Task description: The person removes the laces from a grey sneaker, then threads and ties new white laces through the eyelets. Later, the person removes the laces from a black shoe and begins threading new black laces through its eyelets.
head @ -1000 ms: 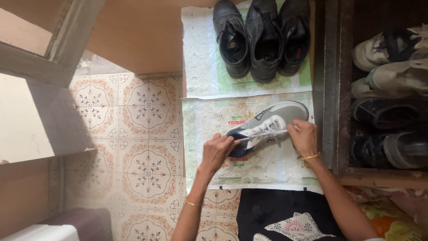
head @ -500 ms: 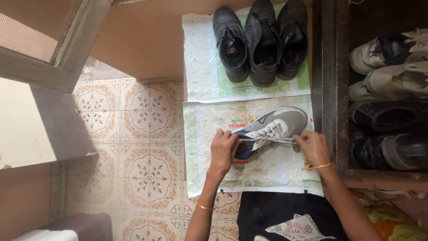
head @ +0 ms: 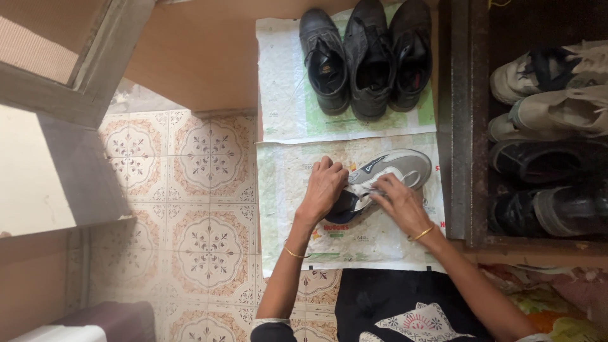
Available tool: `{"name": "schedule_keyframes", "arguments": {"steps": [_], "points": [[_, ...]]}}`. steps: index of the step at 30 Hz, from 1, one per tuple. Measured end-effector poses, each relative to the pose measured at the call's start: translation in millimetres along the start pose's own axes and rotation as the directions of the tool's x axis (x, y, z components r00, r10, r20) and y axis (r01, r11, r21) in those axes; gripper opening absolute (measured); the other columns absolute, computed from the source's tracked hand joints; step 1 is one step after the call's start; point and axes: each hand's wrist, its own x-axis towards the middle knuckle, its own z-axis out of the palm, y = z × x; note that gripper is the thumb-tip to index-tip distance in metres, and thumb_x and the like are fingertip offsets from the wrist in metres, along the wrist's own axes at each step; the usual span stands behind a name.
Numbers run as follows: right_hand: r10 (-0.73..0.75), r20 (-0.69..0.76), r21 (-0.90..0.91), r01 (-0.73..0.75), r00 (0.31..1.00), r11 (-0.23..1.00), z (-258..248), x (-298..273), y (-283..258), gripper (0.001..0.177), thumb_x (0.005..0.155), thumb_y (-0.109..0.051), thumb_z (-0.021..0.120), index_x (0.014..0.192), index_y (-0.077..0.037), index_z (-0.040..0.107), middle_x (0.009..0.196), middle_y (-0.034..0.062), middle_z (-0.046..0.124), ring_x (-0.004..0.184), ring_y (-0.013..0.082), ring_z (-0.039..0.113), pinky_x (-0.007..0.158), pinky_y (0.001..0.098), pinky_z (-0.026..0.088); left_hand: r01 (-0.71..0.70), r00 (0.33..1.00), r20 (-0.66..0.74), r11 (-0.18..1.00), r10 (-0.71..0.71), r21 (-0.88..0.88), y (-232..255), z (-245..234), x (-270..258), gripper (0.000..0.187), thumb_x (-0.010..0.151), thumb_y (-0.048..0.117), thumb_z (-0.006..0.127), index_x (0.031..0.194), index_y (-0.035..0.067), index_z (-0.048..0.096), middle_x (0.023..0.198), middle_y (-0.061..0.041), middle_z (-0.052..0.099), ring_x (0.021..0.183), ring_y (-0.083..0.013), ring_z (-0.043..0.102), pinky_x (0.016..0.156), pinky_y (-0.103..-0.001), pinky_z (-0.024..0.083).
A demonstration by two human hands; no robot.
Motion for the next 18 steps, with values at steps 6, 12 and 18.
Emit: {"name": "schedule_keyframes", "arguments": {"steps": [6,12,18], "points": [[-0.040,0.160,0.014,0.038,0.986,0.999,-22,19,7,0.027,0.090,-0.028,0.073,0.102,-0.005,0.072,0.091,0.0074,0.072,0.076,0.0212,0.066,0.071,0.0358,0.052,0.024,0.995,0.096,0.995,-0.015,-0.094,8,-30,-10,0.013,0.085,0.019,0.076,0.086,0.007,0.073,0.092,-0.004,0.064,0.099,-0.0266,0.052,0.092,-0.040,0.041],[0.054,0.142,-0.023,-0.051,0.988,0.998,-58,36,-10,0.023,0.090,-0.027,0.071,0.100,-0.006,0.074,0.089,0.0067,0.070,0.075,0.0219,0.066,0.074,0.0363,0.052,0.009,0.998,-0.060,0.945,-0.031,-0.326,5,-25,-8,0.024,0.071,0.023,0.085,0.065,0.005,0.070,0.112,-0.004,0.070,0.117,-0.0281,0.051,0.097,-0.042,0.036],[-0.212,0.190,0.090,0.198,0.959,0.976,-62,45,-34,0.022,0.088,-0.024,0.073,0.098,-0.005,0.074,0.108,0.0074,0.064,0.088,0.0230,0.067,0.079,0.0366,0.054,0.382,0.863,0.390,-0.091,-0.320,-0.920,7,11,-13,0.027,0.096,0.026,0.069,0.097,0.000,0.076,0.090,-0.005,0.075,0.082,-0.0111,0.067,0.076,-0.023,0.052]]}}
